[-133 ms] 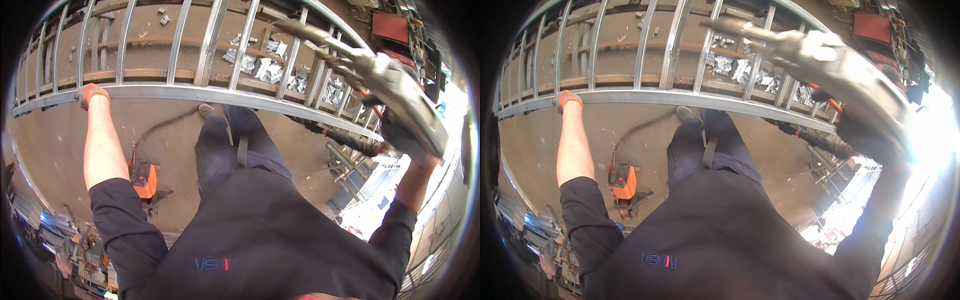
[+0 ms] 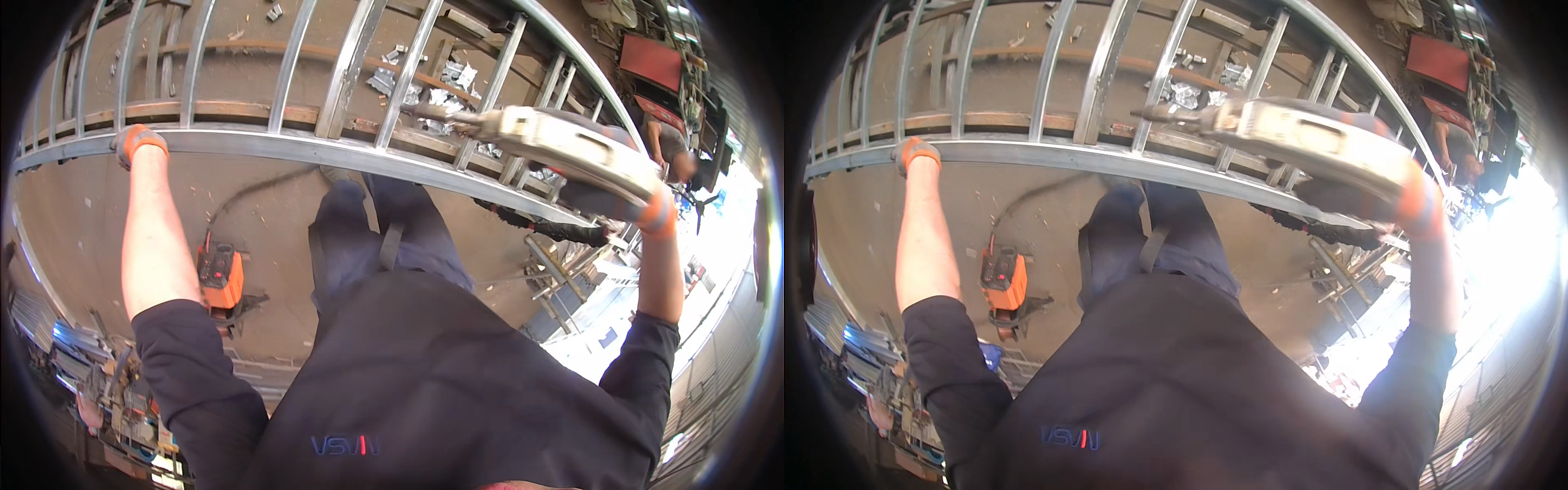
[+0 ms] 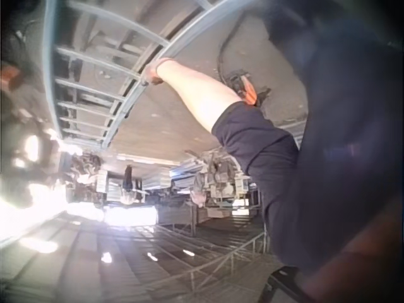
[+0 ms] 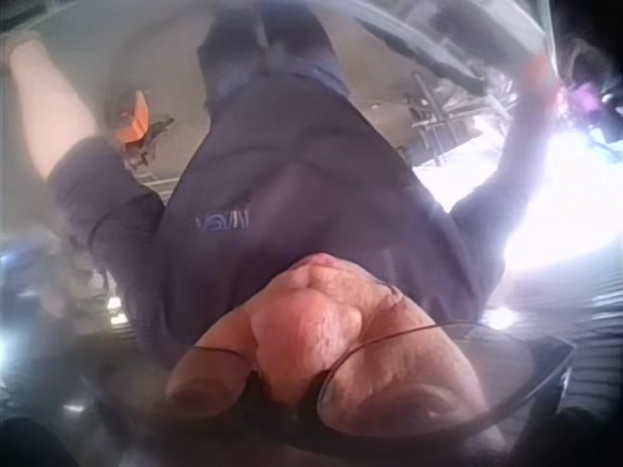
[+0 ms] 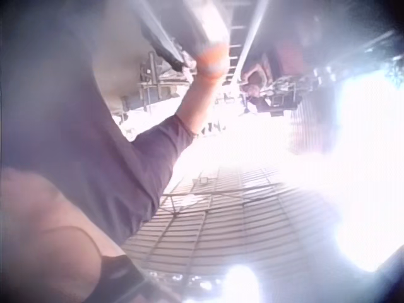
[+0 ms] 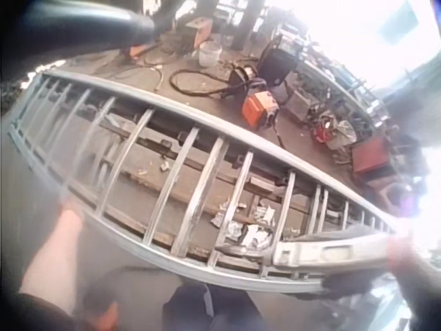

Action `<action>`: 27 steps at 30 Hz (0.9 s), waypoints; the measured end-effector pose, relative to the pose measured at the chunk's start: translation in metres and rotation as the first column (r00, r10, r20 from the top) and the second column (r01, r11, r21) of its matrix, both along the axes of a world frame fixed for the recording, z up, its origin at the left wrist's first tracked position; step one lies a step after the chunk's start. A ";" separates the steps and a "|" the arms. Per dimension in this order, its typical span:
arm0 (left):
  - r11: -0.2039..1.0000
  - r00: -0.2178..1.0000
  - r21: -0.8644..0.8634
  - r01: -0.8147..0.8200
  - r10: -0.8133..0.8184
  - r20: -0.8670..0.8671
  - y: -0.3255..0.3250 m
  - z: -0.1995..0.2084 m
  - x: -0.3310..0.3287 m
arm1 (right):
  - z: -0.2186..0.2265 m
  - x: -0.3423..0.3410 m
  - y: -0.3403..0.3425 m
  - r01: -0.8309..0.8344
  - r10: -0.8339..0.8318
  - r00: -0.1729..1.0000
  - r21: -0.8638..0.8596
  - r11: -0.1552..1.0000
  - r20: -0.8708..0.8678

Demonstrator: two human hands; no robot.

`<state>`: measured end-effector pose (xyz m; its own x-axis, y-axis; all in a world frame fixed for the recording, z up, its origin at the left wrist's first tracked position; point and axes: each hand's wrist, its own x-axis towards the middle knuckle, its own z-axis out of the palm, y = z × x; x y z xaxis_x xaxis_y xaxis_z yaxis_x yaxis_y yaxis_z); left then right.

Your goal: The person welds a metal ladder frame using a handheld welding torch, moving along the frame to join sections. They then pick up small metal brackets from the floor and weld them onto the frame at multiple locations.

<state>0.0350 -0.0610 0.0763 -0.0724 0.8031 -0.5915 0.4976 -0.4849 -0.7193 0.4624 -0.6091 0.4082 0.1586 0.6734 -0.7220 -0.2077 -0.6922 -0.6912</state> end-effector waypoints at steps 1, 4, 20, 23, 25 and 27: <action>0.999 0.999 -0.037 0.038 -0.039 -0.014 -0.006 0.012 0.006 | -0.024 0.004 0.007 -0.253 0.257 0.956 -0.045 0.966 0.142; 0.960 0.953 -0.084 0.269 -0.277 -0.123 -0.012 0.023 0.009 | -0.092 0.010 0.025 -0.593 0.542 0.791 0.139 0.793 0.285; 0.985 0.983 0.073 0.156 -0.147 -0.111 0.020 0.004 -0.029 | -0.188 0.019 0.017 -0.533 0.552 0.833 0.215 0.819 -0.039; 0.987 0.991 0.109 0.122 -0.115 -0.061 0.026 -0.001 -0.036 | -0.189 0.017 0.015 -0.492 0.519 0.849 0.211 0.845 -0.098; 0.987 0.993 0.119 0.111 -0.108 -0.039 0.028 -0.001 -0.038 | -0.191 0.015 0.015 -0.527 0.548 0.835 0.214 0.823 -0.049; 0.988 0.995 0.117 0.096 -0.095 -0.014 0.027 0.000 -0.038 | -0.190 0.013 0.013 -0.523 0.540 0.840 0.189 0.831 -0.049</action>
